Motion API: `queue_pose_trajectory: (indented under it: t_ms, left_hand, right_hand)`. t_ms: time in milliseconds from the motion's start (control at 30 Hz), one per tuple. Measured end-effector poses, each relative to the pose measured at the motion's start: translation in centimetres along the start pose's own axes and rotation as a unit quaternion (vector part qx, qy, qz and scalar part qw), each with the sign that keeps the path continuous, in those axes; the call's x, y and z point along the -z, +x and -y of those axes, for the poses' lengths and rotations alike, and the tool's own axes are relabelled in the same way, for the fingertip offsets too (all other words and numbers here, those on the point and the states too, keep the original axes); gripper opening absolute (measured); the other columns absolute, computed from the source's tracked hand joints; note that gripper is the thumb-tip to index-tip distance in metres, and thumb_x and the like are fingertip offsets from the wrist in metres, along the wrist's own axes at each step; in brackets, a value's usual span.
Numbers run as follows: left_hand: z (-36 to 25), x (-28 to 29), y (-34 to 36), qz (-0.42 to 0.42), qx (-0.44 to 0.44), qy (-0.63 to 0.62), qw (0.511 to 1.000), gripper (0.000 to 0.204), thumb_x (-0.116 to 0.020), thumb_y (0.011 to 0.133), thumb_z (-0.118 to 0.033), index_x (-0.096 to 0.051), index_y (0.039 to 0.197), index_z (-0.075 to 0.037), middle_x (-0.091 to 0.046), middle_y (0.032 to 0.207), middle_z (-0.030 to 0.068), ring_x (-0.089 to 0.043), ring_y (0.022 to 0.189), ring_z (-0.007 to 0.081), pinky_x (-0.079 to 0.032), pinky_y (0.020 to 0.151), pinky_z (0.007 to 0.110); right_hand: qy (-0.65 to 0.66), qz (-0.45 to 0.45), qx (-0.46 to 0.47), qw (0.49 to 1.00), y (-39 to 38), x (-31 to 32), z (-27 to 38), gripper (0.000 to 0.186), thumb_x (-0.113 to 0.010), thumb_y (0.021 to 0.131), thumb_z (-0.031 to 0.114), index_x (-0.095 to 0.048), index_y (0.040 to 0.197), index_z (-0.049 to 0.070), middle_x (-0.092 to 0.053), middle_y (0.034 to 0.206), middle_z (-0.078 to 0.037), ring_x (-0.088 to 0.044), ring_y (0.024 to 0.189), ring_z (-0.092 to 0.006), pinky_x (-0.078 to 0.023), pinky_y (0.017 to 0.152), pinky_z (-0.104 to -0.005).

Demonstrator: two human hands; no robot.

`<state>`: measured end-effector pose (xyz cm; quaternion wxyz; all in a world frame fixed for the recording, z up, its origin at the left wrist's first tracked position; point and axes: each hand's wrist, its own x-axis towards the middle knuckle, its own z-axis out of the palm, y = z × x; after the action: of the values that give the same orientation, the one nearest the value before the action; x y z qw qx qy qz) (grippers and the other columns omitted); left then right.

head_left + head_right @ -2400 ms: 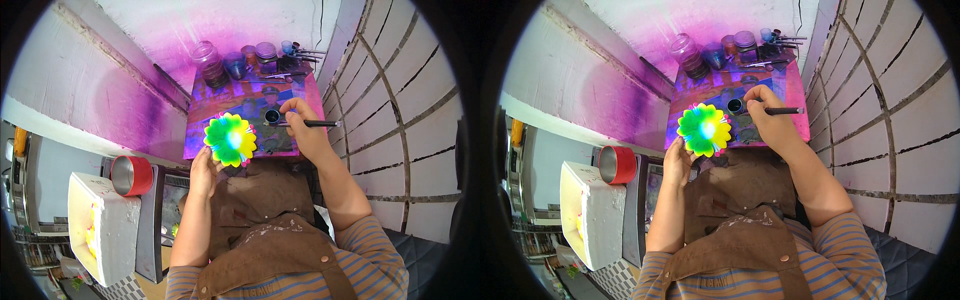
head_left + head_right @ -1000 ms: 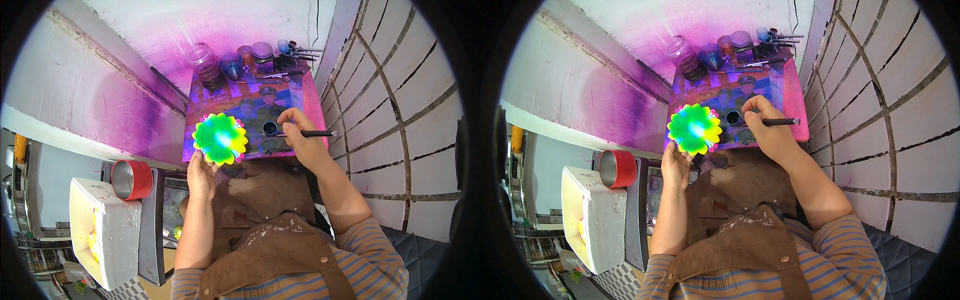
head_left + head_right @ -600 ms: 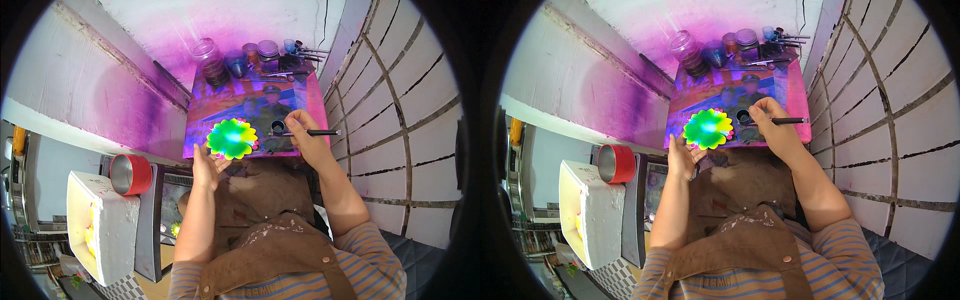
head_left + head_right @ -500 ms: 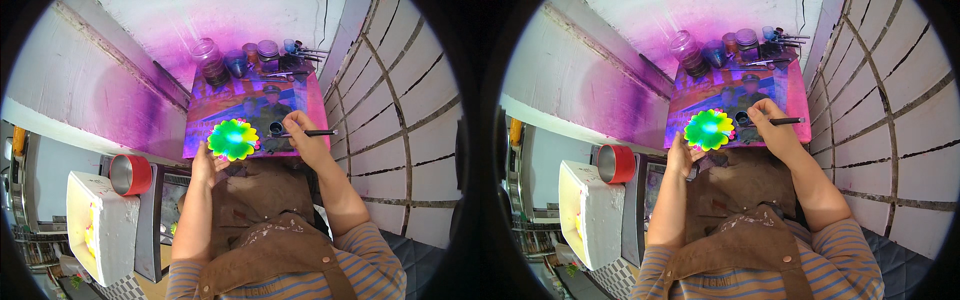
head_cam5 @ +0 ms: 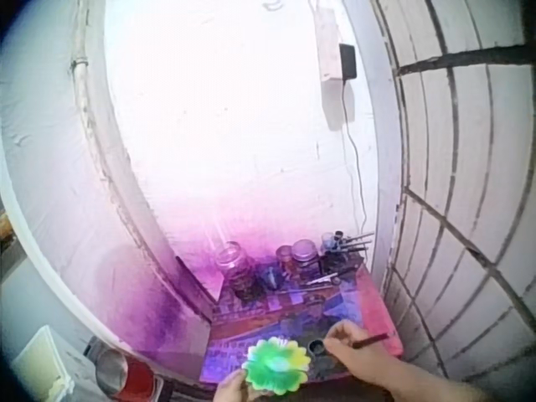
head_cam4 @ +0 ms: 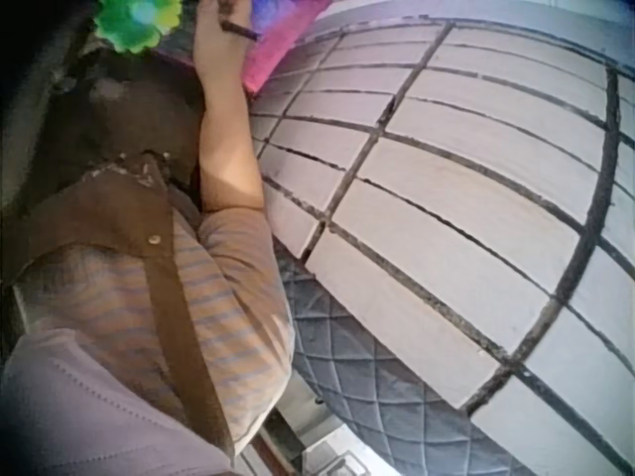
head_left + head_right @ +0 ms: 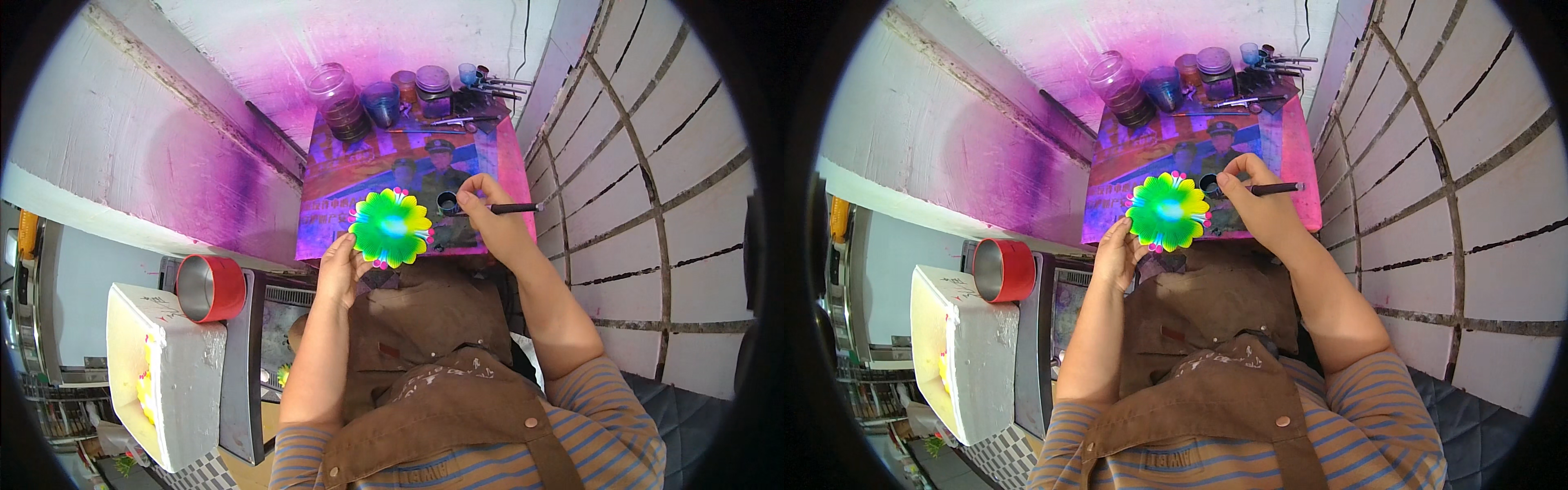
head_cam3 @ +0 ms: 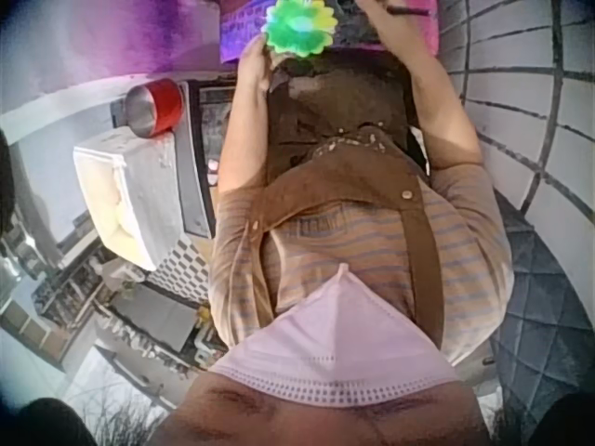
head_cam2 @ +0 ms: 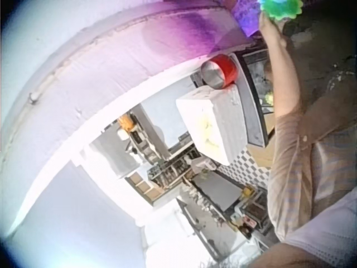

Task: The person paints the petals of small flower-shaped plastic decorations with a brush, dipping the brush into paint and applying color to each petal. Finished pieces are placed on a cardboard sheet on the floor.

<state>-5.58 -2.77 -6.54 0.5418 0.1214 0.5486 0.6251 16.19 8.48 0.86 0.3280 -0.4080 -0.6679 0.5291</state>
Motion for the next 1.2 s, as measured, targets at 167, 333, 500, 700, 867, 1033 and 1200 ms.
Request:
queue_pose_trajectory:
  t_ms: [167, 333, 500, 700, 867, 1033, 1200]
  left_hand:
    - [-0.4, -1.0, -1.4, -0.013, -0.074, -0.032, 0.997, 0.020, -0.045, 0.087, -0.019, -0.057, 0.095, -0.005, -0.060, 0.083, 0.0040, -0.058, 0.071, 0.0122, -0.047, 0.063, 0.025]
    - [-1.3, -1.4, -2.5, -0.034, -0.120, -0.012, 0.992, 0.021, -0.047, 0.087, -0.019, -0.058, 0.097, -0.004, -0.060, 0.085, 0.0037, -0.058, 0.073, 0.0124, -0.047, 0.064, 0.026]
    - [-2.0, -1.3, -2.9, -0.044, -0.135, -0.016, 0.990, 0.019, -0.049, 0.085, -0.020, -0.056, 0.095, -0.005, -0.060, 0.085, 0.0055, -0.059, 0.074, 0.0163, -0.048, 0.064, 0.028]
    - [-1.8, -0.6, -2.9, -0.048, -0.159, -0.025, 0.986, 0.019, -0.048, 0.086, -0.020, -0.056, 0.094, -0.004, -0.060, 0.086, 0.0054, -0.058, 0.074, 0.0153, -0.048, 0.065, 0.028]
    - [-2.0, -0.6, -2.9, -0.051, -0.175, -0.025, 0.983, 0.020, -0.048, 0.085, -0.021, -0.055, 0.094, -0.004, -0.059, 0.086, 0.0059, -0.058, 0.074, 0.0164, -0.048, 0.064, 0.029]
    - [-2.1, -0.4, -2.9, -0.059, -0.181, -0.028, 0.981, 0.021, -0.047, 0.086, -0.021, -0.054, 0.095, -0.004, -0.059, 0.085, 0.0063, -0.059, 0.072, 0.0165, -0.048, 0.062, 0.028]
    - [-2.0, -0.5, -2.8, -0.062, -0.178, -0.028, 0.982, 0.021, -0.047, 0.086, -0.021, -0.054, 0.095, -0.004, -0.059, 0.087, 0.0069, -0.059, 0.073, 0.0165, -0.049, 0.063, 0.028]
  right_hand:
    - [0.030, -0.020, 0.012, 0.999, 0.1, 0.5, 1.2, 0.018, -0.051, 0.082, 0.022, -0.050, 0.089, 0.005, -0.047, 0.067, 0.000, -0.042, 0.061, -0.0066, -0.035, 0.054, -0.0235]
    - [0.065, -0.023, 0.021, 0.997, -0.1, 0.9, 1.9, 0.012, -0.047, 0.082, 0.016, -0.049, 0.089, 0.006, -0.040, 0.060, 0.004, -0.036, 0.055, -0.0040, -0.029, 0.049, -0.0218]
    - [0.102, -0.005, 0.023, 0.994, -0.9, 0.5, 2.8, 0.012, -0.045, 0.082, 0.015, -0.048, 0.090, 0.006, -0.038, 0.059, 0.004, -0.033, 0.054, -0.0034, -0.026, 0.047, -0.0217]
    - [0.077, -0.008, 0.019, 0.997, -1.4, 0.8, 2.7, 0.013, -0.045, 0.081, 0.015, -0.048, 0.091, 0.006, -0.038, 0.059, 0.004, -0.034, 0.054, -0.0041, -0.027, 0.047, -0.0225]
    - [0.070, -0.016, 0.014, 0.997, -1.7, 0.8, 2.8, 0.013, -0.045, 0.081, 0.015, -0.048, 0.091, 0.006, -0.038, 0.060, 0.003, -0.035, 0.055, -0.0044, -0.029, 0.048, -0.0226]
    - [0.085, -0.002, 0.029, 0.996, -1.7, 0.4, 2.5, 0.013, -0.046, 0.081, 0.015, -0.047, 0.090, 0.005, -0.038, 0.060, 0.003, -0.035, 0.055, -0.0044, -0.029, 0.048, -0.0225]
    - [0.102, 0.021, 0.023, 0.994, -1.9, 0.1, 2.8, 0.014, -0.046, 0.082, 0.016, -0.047, 0.090, 0.004, -0.038, 0.060, 0.003, -0.035, 0.055, -0.0043, -0.029, 0.048, -0.0221]
